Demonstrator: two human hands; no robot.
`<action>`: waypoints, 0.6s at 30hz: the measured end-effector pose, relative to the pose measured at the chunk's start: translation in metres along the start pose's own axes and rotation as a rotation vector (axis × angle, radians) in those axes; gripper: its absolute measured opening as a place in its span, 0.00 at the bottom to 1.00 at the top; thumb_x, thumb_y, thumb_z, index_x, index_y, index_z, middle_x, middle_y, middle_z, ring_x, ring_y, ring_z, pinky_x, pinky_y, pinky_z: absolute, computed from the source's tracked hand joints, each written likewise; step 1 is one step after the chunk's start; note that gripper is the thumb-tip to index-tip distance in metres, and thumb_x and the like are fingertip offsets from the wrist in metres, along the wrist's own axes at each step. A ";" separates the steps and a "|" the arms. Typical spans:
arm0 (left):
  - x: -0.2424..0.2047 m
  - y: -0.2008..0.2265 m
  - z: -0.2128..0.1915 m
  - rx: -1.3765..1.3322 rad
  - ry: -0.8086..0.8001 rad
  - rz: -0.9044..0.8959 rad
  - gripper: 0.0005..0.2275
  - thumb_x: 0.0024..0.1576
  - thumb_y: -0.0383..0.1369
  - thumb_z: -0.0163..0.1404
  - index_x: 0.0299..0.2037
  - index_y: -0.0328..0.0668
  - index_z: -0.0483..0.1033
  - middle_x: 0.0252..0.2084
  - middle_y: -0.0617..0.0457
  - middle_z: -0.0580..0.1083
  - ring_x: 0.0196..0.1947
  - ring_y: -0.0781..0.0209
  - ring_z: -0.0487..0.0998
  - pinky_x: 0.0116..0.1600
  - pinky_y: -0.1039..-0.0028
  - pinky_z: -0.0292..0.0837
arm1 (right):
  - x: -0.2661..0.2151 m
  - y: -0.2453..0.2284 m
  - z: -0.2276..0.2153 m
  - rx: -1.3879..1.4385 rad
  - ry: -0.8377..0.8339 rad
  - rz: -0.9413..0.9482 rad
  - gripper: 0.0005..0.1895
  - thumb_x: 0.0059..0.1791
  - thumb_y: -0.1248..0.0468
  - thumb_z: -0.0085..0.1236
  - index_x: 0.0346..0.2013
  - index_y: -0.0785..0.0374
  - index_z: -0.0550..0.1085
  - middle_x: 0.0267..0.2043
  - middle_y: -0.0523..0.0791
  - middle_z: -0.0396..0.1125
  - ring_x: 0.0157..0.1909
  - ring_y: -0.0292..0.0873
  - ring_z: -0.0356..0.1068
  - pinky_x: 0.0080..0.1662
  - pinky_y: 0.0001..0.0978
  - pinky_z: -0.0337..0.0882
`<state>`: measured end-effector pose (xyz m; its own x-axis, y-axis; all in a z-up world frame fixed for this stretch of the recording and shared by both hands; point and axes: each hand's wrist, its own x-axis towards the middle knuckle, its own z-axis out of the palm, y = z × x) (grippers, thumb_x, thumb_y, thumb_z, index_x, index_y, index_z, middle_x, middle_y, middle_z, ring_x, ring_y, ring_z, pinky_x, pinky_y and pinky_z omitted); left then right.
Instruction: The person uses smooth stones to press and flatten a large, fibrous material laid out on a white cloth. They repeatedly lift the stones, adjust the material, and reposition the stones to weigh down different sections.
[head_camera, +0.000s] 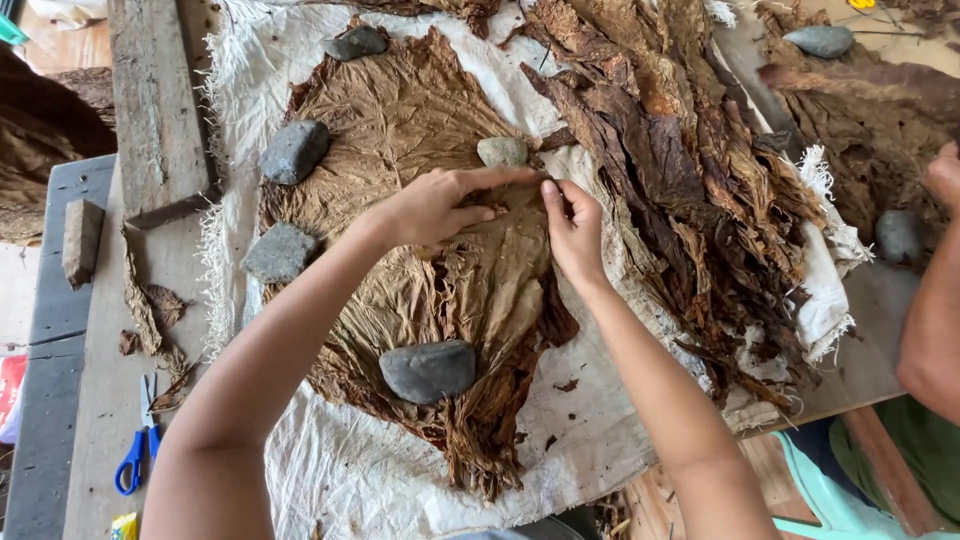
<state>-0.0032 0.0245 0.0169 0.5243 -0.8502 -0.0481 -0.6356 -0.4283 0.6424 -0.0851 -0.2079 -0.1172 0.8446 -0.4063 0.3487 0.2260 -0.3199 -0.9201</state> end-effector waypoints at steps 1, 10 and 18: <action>0.005 -0.007 0.001 -0.113 -0.076 0.008 0.23 0.73 0.26 0.51 0.79 0.59 0.72 0.70 0.36 0.81 0.41 0.41 0.92 0.51 0.57 0.90 | 0.003 0.009 0.000 -0.025 0.008 -0.030 0.16 0.69 0.56 0.56 0.44 0.57 0.85 0.36 0.45 0.81 0.41 0.33 0.74 0.45 0.26 0.75; 0.062 -0.102 0.031 0.008 -0.004 -0.144 0.29 0.54 0.44 0.73 0.69 0.68 0.85 0.64 0.46 0.85 0.61 0.30 0.85 0.70 0.41 0.78 | 0.002 0.038 -0.003 -0.148 -0.022 -0.179 0.12 0.65 0.71 0.59 0.63 0.60 0.71 0.51 0.58 0.82 0.56 0.53 0.81 0.56 0.48 0.81; 0.058 -0.080 0.016 0.293 -0.090 -0.196 0.23 0.59 0.57 0.66 0.65 0.77 0.87 0.46 0.58 0.89 0.50 0.47 0.91 0.62 0.53 0.84 | 0.017 0.086 -0.015 -0.233 -0.173 -0.179 0.18 0.60 0.77 0.60 0.51 0.53 0.89 0.49 0.45 0.84 0.58 0.47 0.83 0.62 0.44 0.80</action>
<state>0.0687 0.0041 -0.0496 0.6089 -0.7610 -0.2239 -0.6702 -0.6445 0.3681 -0.0580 -0.2551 -0.1878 0.8761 -0.1812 0.4469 0.2779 -0.5676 -0.7750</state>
